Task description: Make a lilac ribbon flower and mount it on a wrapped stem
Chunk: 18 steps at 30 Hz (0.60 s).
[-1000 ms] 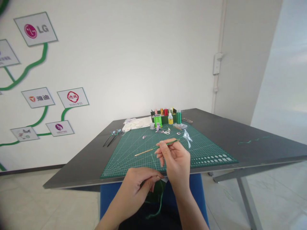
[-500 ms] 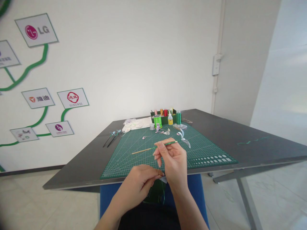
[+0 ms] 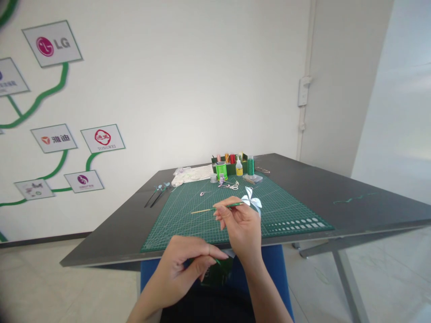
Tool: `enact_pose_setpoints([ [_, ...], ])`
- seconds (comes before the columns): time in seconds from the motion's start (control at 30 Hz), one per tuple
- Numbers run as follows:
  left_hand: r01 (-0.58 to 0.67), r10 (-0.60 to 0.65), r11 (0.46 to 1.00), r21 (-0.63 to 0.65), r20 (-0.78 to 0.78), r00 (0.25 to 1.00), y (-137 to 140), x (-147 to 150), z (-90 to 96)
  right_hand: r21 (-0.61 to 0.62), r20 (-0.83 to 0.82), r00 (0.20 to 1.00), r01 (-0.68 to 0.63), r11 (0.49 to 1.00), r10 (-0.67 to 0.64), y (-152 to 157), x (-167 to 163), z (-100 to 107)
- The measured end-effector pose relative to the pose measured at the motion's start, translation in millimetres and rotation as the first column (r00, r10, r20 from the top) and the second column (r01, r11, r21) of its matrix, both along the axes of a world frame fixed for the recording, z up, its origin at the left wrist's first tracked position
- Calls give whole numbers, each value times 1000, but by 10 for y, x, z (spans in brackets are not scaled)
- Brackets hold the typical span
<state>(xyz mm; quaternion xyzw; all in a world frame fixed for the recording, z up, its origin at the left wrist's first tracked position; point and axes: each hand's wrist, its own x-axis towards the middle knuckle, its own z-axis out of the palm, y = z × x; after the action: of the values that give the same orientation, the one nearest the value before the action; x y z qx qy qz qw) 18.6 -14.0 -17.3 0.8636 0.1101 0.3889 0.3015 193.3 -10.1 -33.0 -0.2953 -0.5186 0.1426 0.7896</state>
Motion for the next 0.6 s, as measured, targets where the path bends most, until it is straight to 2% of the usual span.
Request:
enact_pose_setpoints([
  [0.13,-1,0,1000,9,180,984,32,-190,64,-64,-11,999,-47,997,47,-24,36,-12],
  [0.23,-55,48,998,21,226,973,131,-297,146,-124,-5,989,-146,982,146,-62,39,12],
  [0.33,-82,70,996,33,274,959,308,-340,262,-183,-21,962,-271,945,272,-111,36,39],
  [0.47,-160,168,986,-52,260,951,579,-294,329,-220,-101,908,-420,881,407,-183,13,82],
  [0.6,-161,188,972,-173,152,970,730,-147,172,-161,-187,864,-496,853,467,-236,-25,145],
])
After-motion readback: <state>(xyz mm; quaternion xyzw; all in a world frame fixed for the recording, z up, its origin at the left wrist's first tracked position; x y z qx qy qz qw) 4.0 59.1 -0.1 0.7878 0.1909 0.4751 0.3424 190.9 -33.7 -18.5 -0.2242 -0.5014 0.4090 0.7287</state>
